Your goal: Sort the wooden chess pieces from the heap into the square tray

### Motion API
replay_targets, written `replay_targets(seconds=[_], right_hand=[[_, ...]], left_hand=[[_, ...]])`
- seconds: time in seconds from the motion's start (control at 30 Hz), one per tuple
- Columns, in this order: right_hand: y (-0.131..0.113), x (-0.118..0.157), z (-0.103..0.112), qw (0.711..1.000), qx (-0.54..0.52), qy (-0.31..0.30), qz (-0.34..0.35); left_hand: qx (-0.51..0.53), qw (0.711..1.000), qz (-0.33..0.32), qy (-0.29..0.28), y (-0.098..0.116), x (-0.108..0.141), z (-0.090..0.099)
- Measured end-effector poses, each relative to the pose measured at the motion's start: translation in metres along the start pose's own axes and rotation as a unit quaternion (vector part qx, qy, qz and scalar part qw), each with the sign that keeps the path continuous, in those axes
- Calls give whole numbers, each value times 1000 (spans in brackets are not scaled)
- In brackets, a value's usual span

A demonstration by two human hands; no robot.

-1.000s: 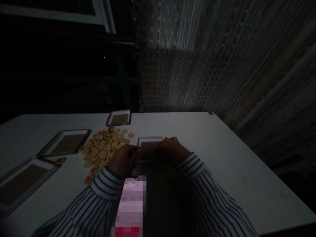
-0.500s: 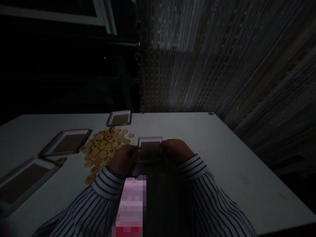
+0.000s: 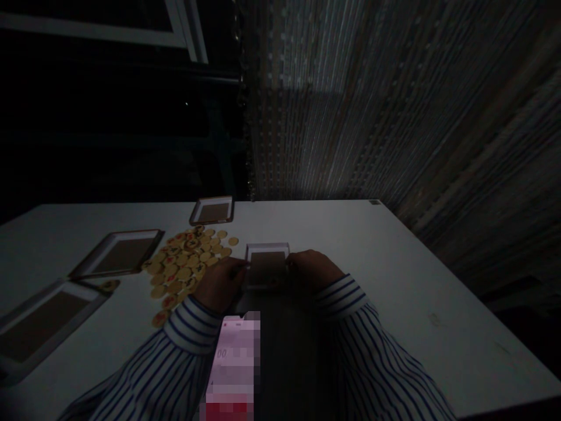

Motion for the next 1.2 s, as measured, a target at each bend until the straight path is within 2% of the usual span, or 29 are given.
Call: replay_targets(seconds=[0.43,0.57,0.83,1.2], right_hand=[[3,-2,-3,1000,-1,-10,4],[3,0,2,1000,0,25,6],[-4,11,26,989,1,145,-8],[1,20,34,968,-9,249,-27]], left_hand=[[1,1000,-1,1,1,0,0],[2,1000,-2,13,1,0,3],[49,991,12,125,-9,7,37],[142,968,80,193,-29,25,80]])
Point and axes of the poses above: each hand's wrist, its own x-axis away from the middle knuckle, its own z-axis out of the back of the hand, y = z × x, the point moved 8 cm from there along -x, towards the middle knuckle, and after that the axes turned 9 degrees about -y, right-handed, at the moved point
